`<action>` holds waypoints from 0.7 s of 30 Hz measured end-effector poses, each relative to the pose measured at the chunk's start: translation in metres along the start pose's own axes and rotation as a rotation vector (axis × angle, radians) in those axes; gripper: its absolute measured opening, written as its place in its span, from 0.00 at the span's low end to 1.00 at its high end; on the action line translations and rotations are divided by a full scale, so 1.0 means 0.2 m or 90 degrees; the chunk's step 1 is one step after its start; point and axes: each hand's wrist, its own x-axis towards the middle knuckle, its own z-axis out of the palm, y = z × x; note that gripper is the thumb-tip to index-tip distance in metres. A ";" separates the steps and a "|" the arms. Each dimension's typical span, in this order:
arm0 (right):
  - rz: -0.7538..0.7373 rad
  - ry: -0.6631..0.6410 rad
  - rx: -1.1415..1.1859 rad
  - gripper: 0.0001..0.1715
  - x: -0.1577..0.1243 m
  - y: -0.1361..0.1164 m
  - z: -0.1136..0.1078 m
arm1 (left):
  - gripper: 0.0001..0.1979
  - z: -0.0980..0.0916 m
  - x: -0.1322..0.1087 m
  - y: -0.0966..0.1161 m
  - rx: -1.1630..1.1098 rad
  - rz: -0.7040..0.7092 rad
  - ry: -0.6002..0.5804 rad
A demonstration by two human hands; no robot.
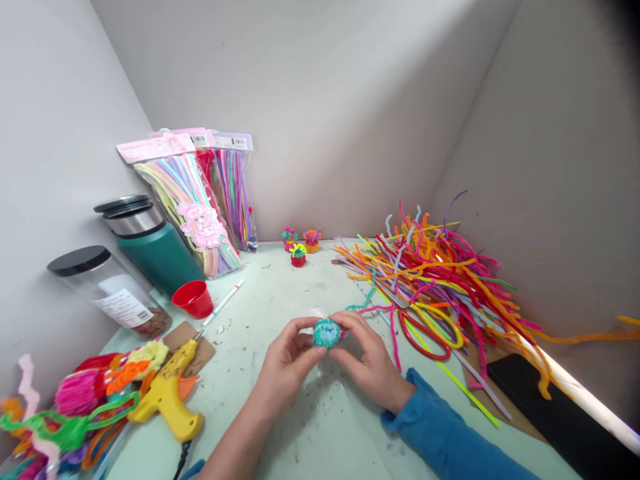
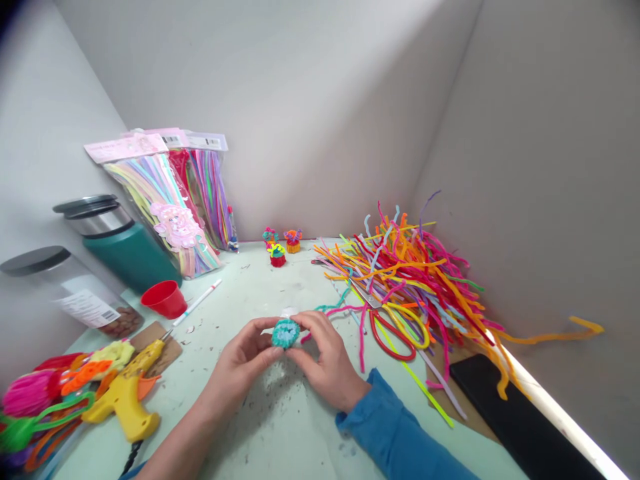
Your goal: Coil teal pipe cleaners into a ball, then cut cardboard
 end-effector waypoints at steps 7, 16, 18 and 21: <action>0.041 -0.007 0.072 0.17 -0.01 -0.03 0.00 | 0.13 0.00 0.00 0.02 0.153 0.078 0.038; 0.149 -0.005 0.161 0.12 0.01 -0.05 0.01 | 0.14 0.01 0.01 0.02 -0.072 -0.093 0.074; 0.174 -0.011 0.195 0.12 0.01 -0.04 0.01 | 0.16 0.02 0.01 0.03 -0.131 -0.129 0.071; 0.205 -0.004 0.217 0.12 0.01 -0.03 0.02 | 0.17 0.03 0.01 0.04 -0.176 -0.157 0.049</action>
